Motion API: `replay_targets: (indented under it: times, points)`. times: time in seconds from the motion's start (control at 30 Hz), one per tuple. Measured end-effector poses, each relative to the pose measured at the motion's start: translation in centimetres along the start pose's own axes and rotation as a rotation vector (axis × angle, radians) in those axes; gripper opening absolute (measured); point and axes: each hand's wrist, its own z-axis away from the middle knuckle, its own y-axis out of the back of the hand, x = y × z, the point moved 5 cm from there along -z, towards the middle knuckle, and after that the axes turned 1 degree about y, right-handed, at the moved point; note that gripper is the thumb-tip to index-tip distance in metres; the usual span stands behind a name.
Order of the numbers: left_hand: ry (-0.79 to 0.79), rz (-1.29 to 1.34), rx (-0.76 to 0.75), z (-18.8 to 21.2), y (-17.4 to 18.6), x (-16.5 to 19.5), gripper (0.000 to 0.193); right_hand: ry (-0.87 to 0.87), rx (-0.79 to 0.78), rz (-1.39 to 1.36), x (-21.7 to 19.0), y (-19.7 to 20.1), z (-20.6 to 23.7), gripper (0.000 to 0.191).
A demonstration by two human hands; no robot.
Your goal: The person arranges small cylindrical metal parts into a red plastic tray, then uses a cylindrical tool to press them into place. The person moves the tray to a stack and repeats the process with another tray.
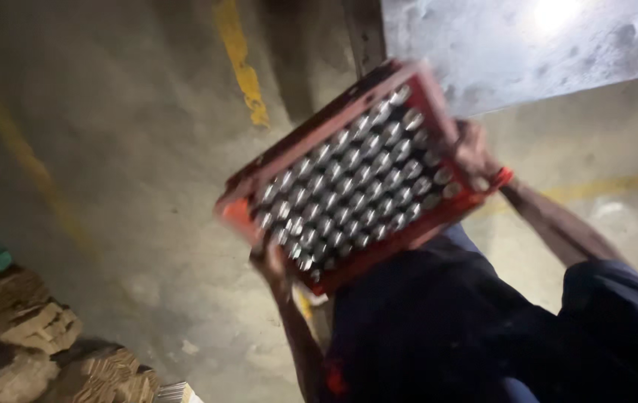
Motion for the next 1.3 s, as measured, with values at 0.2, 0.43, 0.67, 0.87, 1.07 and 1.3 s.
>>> replay_targets:
  times: [0.2, 0.43, 0.67, 0.87, 1.07, 1.3]
  points:
    - [-0.065, -0.146, -0.16, -1.6, -22.1, 5.7, 0.046, -0.017, 0.125, -0.11, 4.6, 14.7, -5.2, 0.04]
    - [-0.194, -0.6, -0.259, 1.4, -43.7, 11.1, 0.063, -0.164, 0.405, -0.125, 7.3, 29.0, -7.1, 0.063]
    - [0.042, -0.525, -0.402, 7.4, -59.3, 11.8, 0.072, -0.334, 0.735, 0.221, 4.9, 42.4, -7.0, 0.069]
    - [0.142, -0.183, -0.5, 13.3, -64.8, 10.4, 0.1, -0.322, 0.761, 0.317, 3.7, 48.3, -4.6, 0.074]
    - [0.113, -0.452, -0.376, 16.3, -69.4, 11.9, 0.102, -0.321, 0.754, 0.304, 2.4, 54.4, -6.5, 0.075]
    - [-0.028, -0.654, -0.34, 17.7, -74.3, 11.5, 0.09, -0.313, 0.739, 0.366, 3.4, 59.6, -9.1, 0.075]
